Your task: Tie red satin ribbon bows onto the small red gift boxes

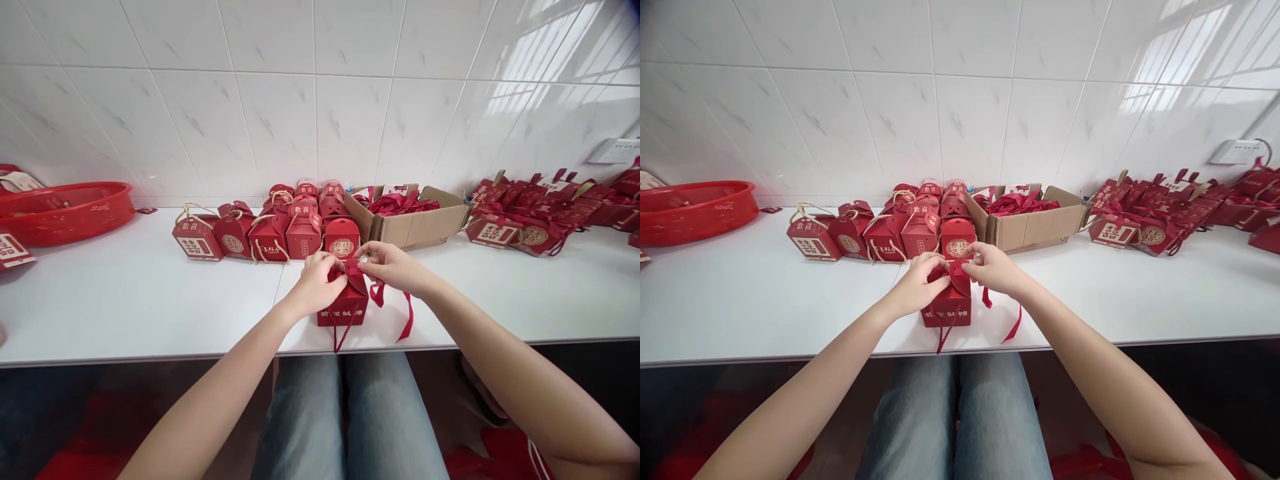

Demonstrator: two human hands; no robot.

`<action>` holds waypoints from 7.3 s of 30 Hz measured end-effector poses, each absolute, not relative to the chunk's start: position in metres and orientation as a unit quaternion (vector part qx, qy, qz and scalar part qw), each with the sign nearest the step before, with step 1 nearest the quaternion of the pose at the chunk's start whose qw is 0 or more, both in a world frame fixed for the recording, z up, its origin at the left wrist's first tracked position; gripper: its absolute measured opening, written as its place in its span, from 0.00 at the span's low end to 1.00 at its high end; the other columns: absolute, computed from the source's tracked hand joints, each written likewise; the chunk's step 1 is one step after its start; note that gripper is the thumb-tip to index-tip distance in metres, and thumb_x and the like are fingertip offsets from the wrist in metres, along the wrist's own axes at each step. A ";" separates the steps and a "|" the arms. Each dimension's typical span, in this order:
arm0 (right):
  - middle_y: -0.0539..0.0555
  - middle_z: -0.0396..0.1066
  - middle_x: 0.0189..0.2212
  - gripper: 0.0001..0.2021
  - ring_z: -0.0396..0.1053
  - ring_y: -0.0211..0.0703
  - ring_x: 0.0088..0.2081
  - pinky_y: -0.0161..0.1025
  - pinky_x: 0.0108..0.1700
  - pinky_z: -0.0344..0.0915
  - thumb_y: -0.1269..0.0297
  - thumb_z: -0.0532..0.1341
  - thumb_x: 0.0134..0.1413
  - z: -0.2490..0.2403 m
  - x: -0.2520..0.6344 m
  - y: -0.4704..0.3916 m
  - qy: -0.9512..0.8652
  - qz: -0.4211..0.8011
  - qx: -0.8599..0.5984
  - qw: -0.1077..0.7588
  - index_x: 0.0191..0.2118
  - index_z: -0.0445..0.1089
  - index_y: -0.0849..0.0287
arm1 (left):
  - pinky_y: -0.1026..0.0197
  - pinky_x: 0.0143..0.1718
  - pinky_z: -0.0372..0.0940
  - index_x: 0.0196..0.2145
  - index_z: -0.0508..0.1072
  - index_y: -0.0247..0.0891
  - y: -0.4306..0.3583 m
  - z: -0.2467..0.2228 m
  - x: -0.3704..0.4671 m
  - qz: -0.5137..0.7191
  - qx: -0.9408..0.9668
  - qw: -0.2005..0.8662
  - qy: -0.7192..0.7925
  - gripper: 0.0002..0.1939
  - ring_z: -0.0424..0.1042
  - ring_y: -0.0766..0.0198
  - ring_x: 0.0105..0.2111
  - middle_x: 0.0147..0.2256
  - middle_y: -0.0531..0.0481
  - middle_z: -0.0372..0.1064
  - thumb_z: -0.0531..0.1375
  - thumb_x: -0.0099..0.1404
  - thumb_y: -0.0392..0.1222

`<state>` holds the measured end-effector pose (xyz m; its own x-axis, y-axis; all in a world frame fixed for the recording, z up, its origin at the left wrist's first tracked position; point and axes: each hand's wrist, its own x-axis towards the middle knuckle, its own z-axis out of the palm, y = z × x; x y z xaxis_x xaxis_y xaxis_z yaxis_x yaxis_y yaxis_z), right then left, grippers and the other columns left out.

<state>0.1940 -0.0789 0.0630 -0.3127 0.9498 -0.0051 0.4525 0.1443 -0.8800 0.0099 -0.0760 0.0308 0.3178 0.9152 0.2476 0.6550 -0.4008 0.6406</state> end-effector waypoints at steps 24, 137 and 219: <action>0.49 0.67 0.30 0.11 0.67 0.35 0.34 0.35 0.39 0.64 0.56 0.63 0.50 0.104 0.189 -0.076 -0.664 0.447 -0.265 0.537 0.32 0.64 0.58 | 0.60 0.33 0.62 0.33 0.65 0.40 -0.096 0.061 -0.003 0.390 0.767 0.184 0.475 0.11 0.66 0.64 0.31 0.33 0.51 0.67 0.57 0.60 0.50; 0.41 0.52 0.15 0.16 0.47 0.24 0.12 0.20 0.11 0.41 0.53 0.50 0.64 -0.021 0.206 -0.116 -0.136 0.860 -0.336 0.360 0.37 0.62 0.62 | 0.67 0.23 0.66 0.32 0.59 0.39 -0.088 0.081 -0.039 0.639 0.490 0.429 0.409 0.07 0.75 0.63 0.25 0.24 0.56 0.67 0.56 0.59 0.37; 0.51 0.69 0.26 0.14 0.66 0.40 0.30 0.36 0.30 0.61 0.52 0.64 0.48 0.088 0.178 -0.078 -0.654 0.313 -0.359 0.588 0.29 0.70 0.60 | 0.57 0.43 0.70 0.29 0.71 0.34 -0.071 0.172 -0.018 0.649 0.607 0.379 0.256 0.03 0.73 0.68 0.32 0.28 0.52 0.71 0.63 0.56 0.31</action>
<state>0.1779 -0.0777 0.0877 -0.0516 0.8379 0.5434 0.1014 0.5457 -0.8318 -0.0185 -0.0713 0.1720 0.0259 0.8037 0.5945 -0.1814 -0.5810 0.7934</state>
